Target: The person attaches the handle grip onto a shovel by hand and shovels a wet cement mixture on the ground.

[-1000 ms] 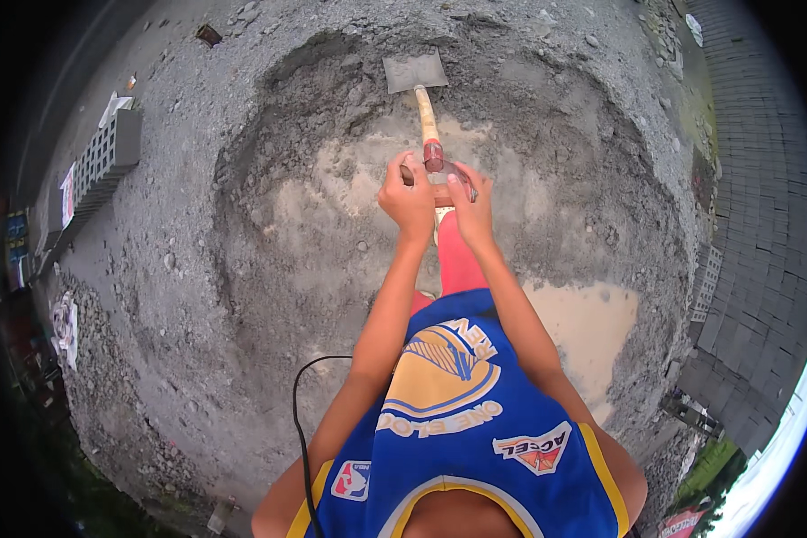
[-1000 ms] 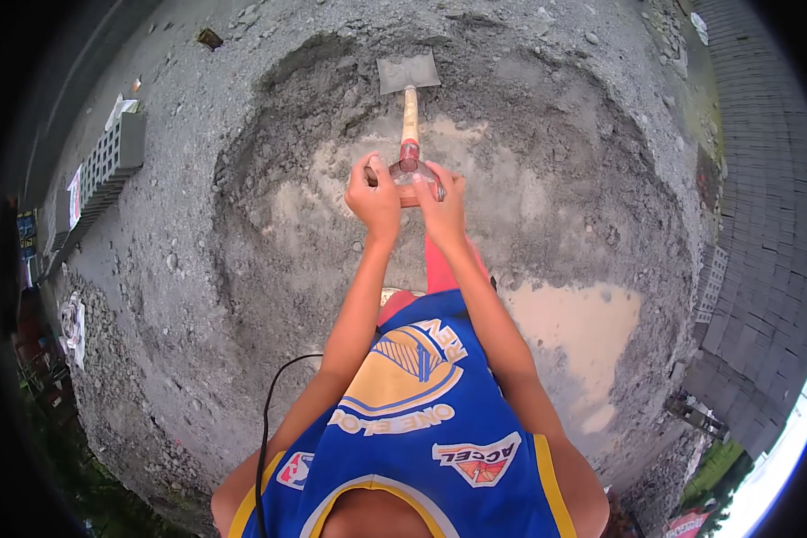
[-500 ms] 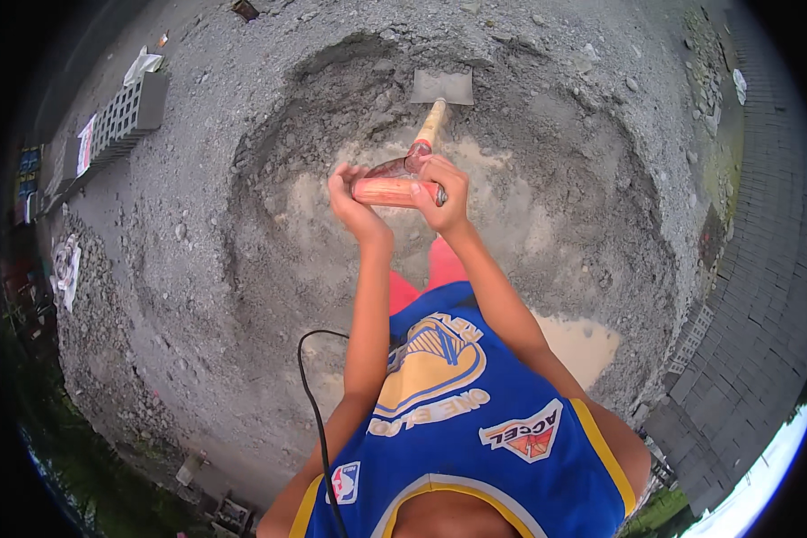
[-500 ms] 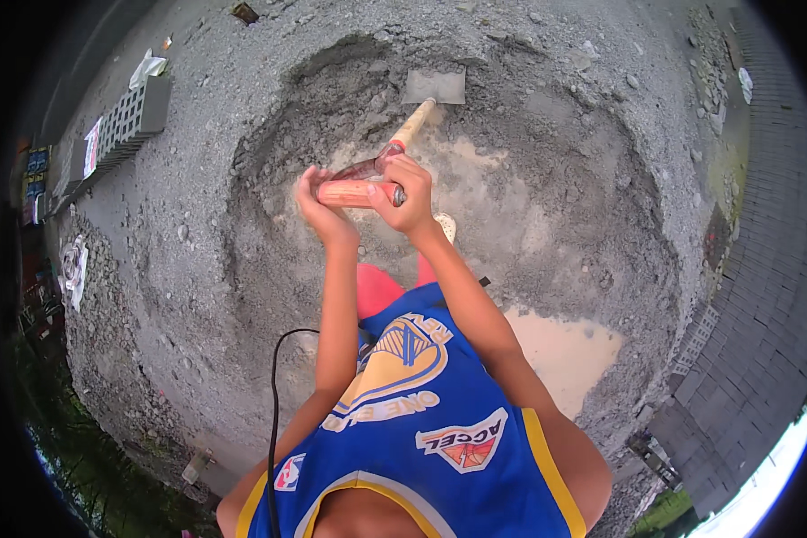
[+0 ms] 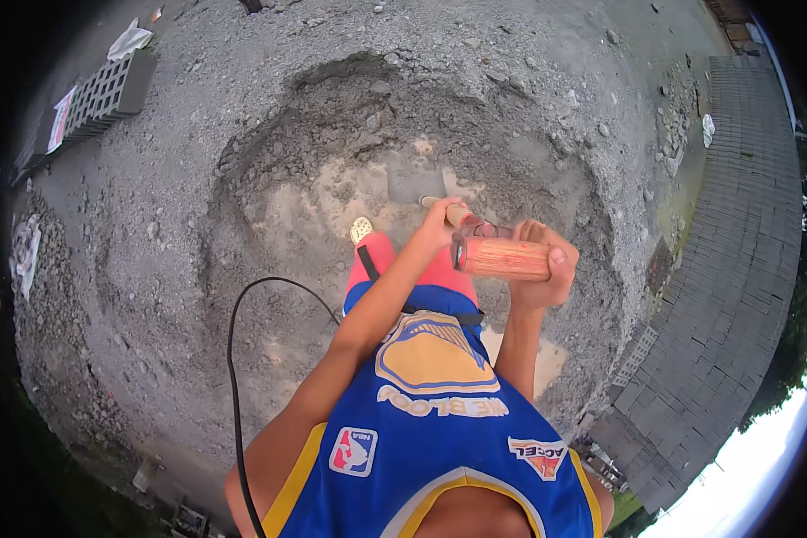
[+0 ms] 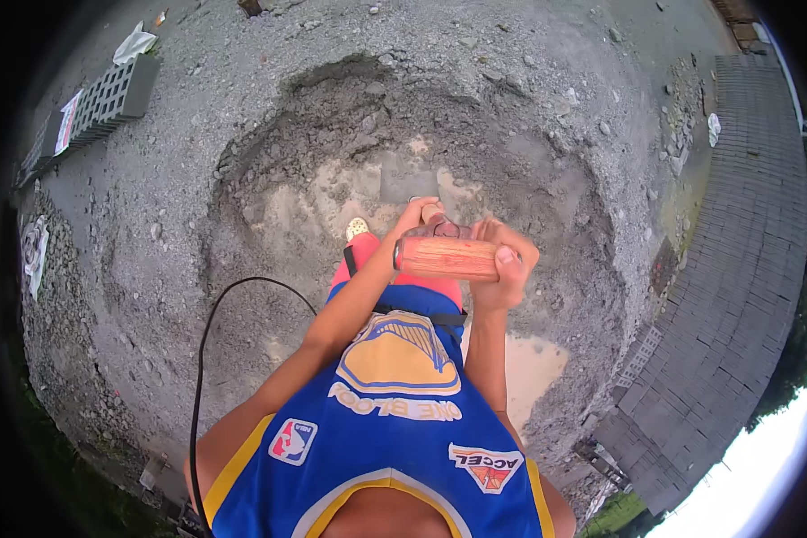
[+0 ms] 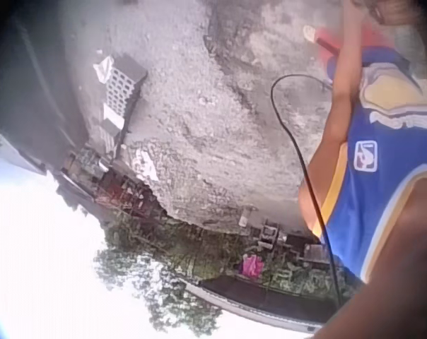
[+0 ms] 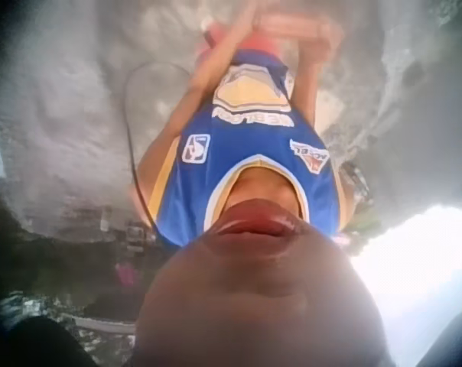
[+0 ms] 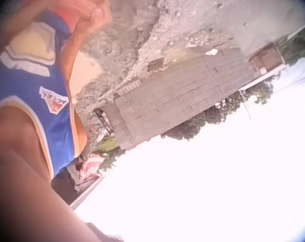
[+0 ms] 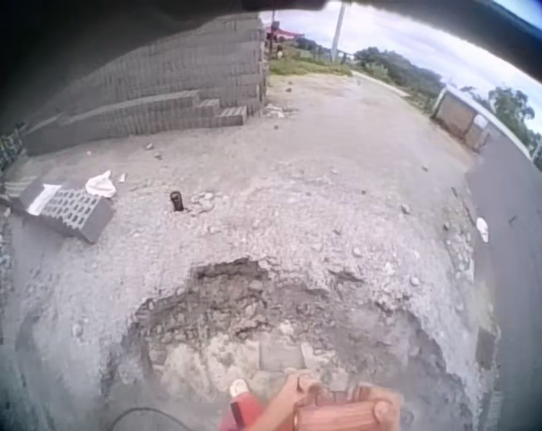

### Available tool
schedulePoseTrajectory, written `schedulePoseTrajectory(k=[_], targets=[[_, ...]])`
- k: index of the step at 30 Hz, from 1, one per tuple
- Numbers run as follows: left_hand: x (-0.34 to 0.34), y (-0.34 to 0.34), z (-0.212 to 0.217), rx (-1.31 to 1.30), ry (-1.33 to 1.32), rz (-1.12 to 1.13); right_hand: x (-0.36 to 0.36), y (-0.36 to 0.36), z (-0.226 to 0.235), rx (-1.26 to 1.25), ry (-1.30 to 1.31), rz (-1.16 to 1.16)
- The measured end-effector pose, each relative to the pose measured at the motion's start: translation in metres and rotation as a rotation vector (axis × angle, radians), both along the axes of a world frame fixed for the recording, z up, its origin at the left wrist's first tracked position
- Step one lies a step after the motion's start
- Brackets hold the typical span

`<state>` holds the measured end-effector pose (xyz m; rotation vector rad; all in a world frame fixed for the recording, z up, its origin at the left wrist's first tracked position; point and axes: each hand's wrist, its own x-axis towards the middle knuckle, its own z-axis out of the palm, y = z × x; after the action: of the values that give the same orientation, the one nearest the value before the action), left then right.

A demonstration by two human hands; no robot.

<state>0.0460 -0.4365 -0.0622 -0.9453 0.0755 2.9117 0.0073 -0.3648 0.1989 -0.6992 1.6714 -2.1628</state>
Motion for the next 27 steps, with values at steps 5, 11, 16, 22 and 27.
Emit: schedulePoseTrajectory(k=[5,11,16,22,27], targets=[[-0.02,-0.017,0.004,0.378,-0.021,0.071,-0.008,0.0,0.006,-0.004,-0.037,-0.057],[-0.065,-0.069,0.079,-0.135,0.143,-0.093,-0.038,-0.028,0.026,-0.039,0.15,-0.091],[-0.065,-0.144,0.115,-0.94,0.018,-0.125,-0.101,-0.09,-0.044,-0.153,0.06,-0.222],[-0.05,-0.169,0.196,-1.097,-0.01,0.389,-0.108,-0.167,-0.075,-0.066,0.024,-0.243],[-0.059,-0.188,0.225,-1.489,-0.155,0.435,-0.104,-0.166,-0.089,-0.035,0.107,-0.081]])
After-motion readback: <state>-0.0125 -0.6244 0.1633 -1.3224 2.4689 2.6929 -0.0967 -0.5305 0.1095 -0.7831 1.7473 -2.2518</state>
